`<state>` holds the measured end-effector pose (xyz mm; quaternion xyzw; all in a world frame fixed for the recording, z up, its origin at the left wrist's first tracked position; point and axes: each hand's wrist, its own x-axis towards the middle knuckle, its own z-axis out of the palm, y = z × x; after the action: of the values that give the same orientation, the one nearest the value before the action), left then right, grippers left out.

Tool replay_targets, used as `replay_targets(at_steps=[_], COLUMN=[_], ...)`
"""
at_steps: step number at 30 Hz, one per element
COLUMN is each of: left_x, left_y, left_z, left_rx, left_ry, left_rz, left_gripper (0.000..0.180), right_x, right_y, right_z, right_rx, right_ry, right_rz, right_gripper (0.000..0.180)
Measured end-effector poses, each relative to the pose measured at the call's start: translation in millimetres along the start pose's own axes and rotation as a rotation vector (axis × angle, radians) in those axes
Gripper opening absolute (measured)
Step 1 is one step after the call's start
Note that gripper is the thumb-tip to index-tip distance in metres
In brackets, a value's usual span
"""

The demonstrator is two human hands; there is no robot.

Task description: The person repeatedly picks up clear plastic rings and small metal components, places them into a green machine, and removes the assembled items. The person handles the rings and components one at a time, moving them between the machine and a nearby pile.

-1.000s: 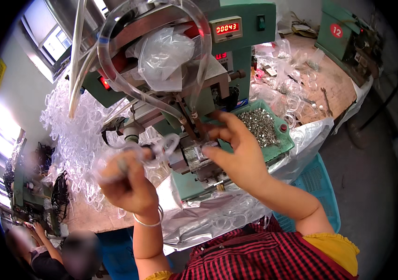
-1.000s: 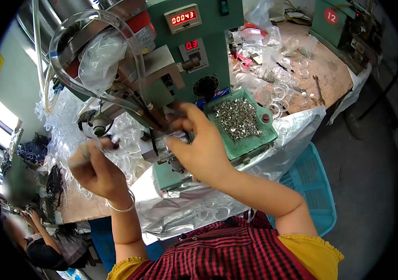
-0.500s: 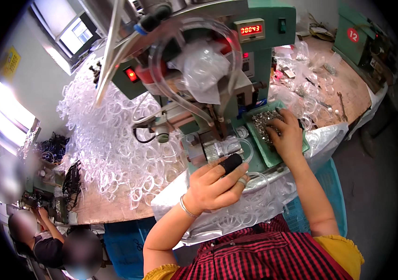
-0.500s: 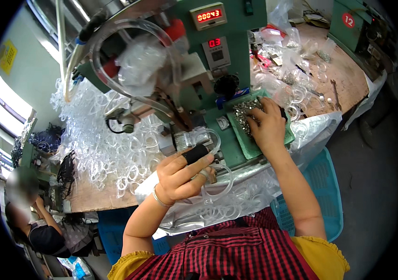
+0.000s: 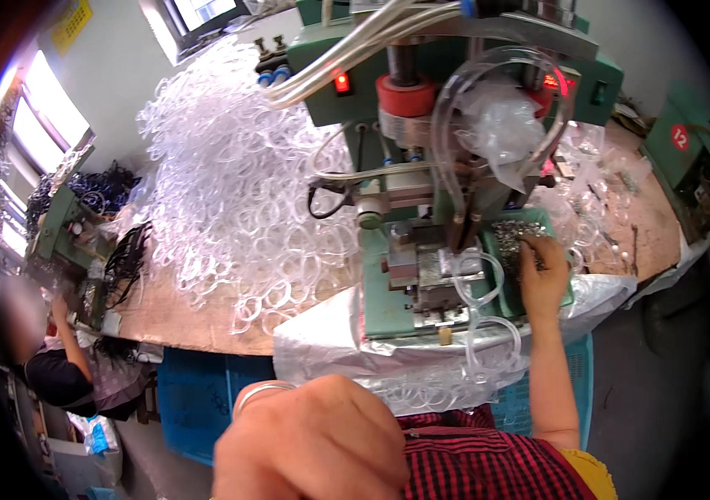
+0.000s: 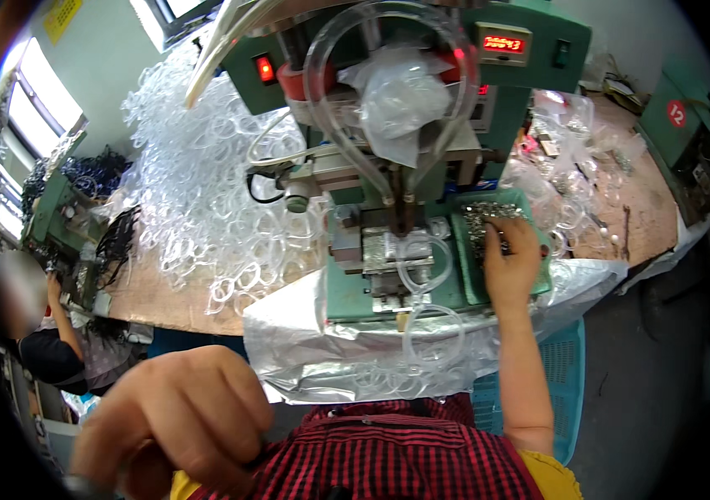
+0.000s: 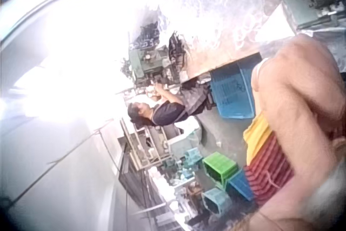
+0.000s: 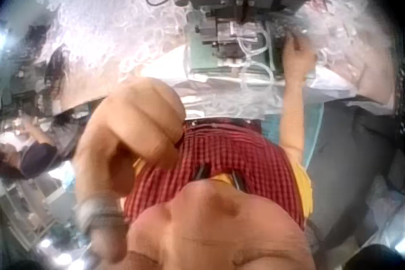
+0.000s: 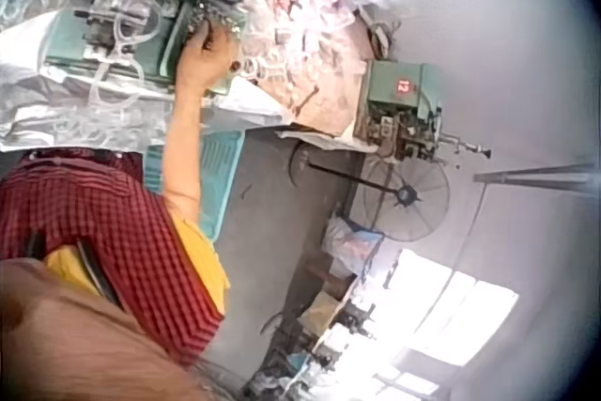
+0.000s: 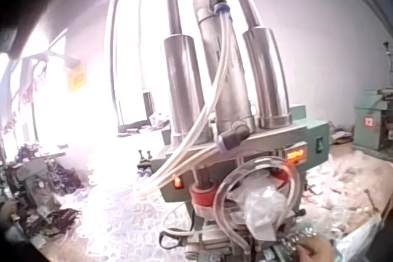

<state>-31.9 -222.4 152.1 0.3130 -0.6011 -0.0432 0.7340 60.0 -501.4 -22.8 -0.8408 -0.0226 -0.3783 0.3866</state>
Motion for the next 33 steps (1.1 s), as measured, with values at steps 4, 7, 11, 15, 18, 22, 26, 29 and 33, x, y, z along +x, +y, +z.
replay_targets(at_steps=[4,7,11,15,18,22,26,29,33], left_x=[14.9,27.4,2.3,-87.4,-94.3,-150.7,-144.9,-151.8,-123.0], left_y=[0.3,-5.0,12.5,20.9,21.8,17.3,-9.8,-13.2,-22.3], left_z=[-5.0,-15.4,-15.6,-76.1,-198.7,-306.9,-305.1,-262.4,-130.3], left_rx=[-0.167,-0.211,-0.154,0.309,1.200,2.019,2.055,2.229,1.205], left_ry=[-0.154,-0.297,-0.205,0.875,1.263,1.157,0.988,0.877,1.152], left_rz=[-0.043,-0.038,0.023,0.078,-0.411,-0.977,-1.297,-0.511,-0.057], left_gripper=[0.020,0.030,0.018,0.018,0.020,0.035,0.030,0.023,0.010], right_x=[-5.3,-0.5,-13.2,-26.1,-32.8,8.4,40.4,32.2,25.8], right_y=[-15.7,-16.7,-16.9,2.2,-2.6,-68.1,-81.0,-79.7,-85.7], right_z=[13.3,11.2,9.6,-29.7,-50.5,-51.6,-8.8,5.4,6.3], right_rx=[0.182,0.237,0.206,0.051,0.230,0.323,0.606,0.761,0.770], right_ry=[0.010,0.025,-0.068,-0.008,-0.045,-0.326,-0.372,-0.416,-0.385], right_rz=[0.098,0.208,0.206,0.108,0.293,0.135,0.198,0.294,0.326], right_gripper=[0.012,0.013,0.014,0.014,0.015,0.015,0.033,0.048,0.046])
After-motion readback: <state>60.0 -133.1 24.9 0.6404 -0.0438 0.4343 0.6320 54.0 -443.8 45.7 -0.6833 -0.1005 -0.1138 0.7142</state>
